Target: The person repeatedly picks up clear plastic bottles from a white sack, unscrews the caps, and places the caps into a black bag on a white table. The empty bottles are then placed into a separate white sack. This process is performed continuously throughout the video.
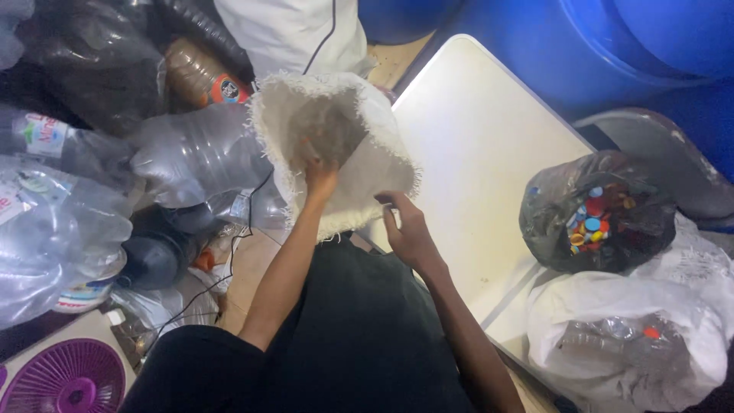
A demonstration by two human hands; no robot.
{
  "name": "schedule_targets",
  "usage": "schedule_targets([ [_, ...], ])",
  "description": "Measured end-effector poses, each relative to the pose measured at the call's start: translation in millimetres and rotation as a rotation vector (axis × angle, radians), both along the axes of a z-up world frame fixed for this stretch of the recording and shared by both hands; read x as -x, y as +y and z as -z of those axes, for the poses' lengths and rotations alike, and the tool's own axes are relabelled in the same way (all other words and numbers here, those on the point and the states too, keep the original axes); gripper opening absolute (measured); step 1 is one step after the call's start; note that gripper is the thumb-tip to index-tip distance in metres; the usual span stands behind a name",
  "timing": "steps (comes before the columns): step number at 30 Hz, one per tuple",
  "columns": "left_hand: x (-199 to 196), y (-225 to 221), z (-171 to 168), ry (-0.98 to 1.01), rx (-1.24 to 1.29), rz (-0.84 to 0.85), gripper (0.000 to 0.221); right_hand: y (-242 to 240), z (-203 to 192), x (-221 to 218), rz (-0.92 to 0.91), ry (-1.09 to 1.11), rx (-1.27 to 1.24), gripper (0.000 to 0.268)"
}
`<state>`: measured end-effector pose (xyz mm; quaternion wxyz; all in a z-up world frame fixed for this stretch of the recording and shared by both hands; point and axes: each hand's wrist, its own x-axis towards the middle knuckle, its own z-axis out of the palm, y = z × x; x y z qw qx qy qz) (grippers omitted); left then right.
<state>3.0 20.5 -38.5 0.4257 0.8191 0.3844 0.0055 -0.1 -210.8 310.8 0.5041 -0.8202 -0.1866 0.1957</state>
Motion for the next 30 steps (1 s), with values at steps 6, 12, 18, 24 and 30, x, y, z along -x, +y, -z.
schedule_targets([
  [6,-15.6,10.2,2.3,0.301,0.064,-0.203,0.087,71.0,62.5,-12.2,-0.273,-0.071,0.200,0.037],
  [12,-19.0,42.1,57.7,0.316,0.057,-0.147,0.092,69.0,79.9,6.2,-0.286,-0.018,0.240,0.032],
  [18,-41.9,51.6,26.9,0.342,0.260,-0.174,0.100,55.1,82.3,13.8,-0.272,0.079,0.299,0.029],
  [24,-49.0,36.1,16.2,0.449,0.184,-0.143,0.084,61.4,72.4,7.0,-0.265,0.178,0.327,0.028],
  [30,-16.5,23.5,14.9,0.200,0.186,0.051,0.040,76.5,102.3,-6.1,-0.293,0.218,0.292,0.031],
])
